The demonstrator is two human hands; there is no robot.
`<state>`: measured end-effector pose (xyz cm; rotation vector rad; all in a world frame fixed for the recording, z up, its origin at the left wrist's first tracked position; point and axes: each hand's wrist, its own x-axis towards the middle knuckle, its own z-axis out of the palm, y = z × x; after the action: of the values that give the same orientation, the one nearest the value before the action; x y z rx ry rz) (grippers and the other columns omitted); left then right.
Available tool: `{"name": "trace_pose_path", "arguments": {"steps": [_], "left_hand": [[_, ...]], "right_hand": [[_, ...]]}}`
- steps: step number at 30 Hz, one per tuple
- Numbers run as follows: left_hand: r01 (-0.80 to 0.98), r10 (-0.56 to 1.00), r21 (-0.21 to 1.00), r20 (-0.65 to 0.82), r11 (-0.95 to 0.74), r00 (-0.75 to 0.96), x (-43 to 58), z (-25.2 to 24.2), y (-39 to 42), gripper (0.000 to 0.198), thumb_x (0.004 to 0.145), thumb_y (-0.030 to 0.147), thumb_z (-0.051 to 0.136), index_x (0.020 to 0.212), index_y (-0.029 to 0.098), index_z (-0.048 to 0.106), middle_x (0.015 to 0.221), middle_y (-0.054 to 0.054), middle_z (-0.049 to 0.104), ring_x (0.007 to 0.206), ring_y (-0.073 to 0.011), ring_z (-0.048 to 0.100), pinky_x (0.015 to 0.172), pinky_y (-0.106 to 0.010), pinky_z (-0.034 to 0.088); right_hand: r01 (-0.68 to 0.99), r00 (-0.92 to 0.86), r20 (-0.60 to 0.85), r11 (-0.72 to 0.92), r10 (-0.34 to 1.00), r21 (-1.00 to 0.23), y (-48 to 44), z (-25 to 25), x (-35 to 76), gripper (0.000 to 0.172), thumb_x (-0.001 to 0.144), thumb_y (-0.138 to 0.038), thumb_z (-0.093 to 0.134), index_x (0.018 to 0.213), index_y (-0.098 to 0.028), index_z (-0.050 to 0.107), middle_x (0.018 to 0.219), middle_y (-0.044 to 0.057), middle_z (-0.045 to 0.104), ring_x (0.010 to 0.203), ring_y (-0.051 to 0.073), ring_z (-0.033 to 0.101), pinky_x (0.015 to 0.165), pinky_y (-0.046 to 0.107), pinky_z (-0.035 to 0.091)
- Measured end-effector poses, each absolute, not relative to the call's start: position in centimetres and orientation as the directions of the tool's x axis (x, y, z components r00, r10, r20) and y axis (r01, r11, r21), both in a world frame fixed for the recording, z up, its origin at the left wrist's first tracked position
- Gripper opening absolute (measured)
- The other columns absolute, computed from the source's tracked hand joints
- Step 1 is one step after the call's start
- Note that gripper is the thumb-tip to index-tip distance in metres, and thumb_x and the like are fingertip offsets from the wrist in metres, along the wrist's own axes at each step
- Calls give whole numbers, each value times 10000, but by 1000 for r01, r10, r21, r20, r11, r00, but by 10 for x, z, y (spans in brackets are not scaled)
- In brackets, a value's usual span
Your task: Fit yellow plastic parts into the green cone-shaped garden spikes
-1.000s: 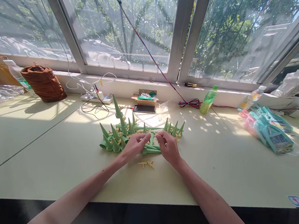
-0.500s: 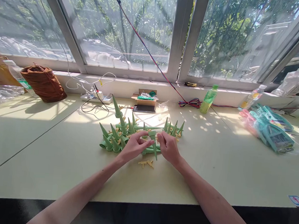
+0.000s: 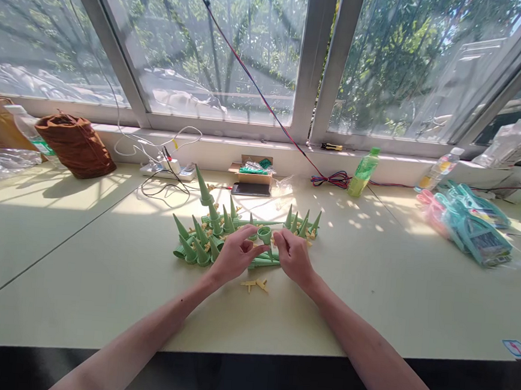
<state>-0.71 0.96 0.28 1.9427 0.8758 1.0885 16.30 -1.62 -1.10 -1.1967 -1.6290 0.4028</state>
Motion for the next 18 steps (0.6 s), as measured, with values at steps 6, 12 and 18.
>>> {"name": "trace_pose_path", "arguments": {"steps": [6, 12, 18], "left_hand": [[281, 803, 773, 450, -569, 390, -7, 5, 9, 277, 949, 393, 508, 1038, 168, 643, 972, -52, 625, 476, -41, 340, 480, -208, 296], [238, 852, 835, 415, -495, 318, -5, 10, 7, 574, 982, 525, 347, 773, 134, 711, 697, -62, 646, 639, -144, 577, 595, -233, 408], [187, 913, 950, 165, -248, 373, -5, 12, 6, 812, 936, 679, 233, 552, 127, 690, 354, -4, 435, 364, -111, 423, 507, -252, 377]], "right_hand": [[357, 127, 489, 420, 863, -834, -13, -16, 164, 382, 994, -481, 395, 738, -210, 476, 528, -55, 390, 462, 100, 379, 467, 223, 323], [376, 107, 514, 443, 851, -813, -15, -12, 164, 342, 987, -436, 432, 738, -207, 483, 558, -48, 432, 478, 94, 402, 480, 216, 338], [432, -22, 503, 461, 864, -775, -18, -10, 164, 315, 978, -423, 439, 835, -190, 596, 555, -35, 475, 486, 104, 438, 482, 220, 353]]}}
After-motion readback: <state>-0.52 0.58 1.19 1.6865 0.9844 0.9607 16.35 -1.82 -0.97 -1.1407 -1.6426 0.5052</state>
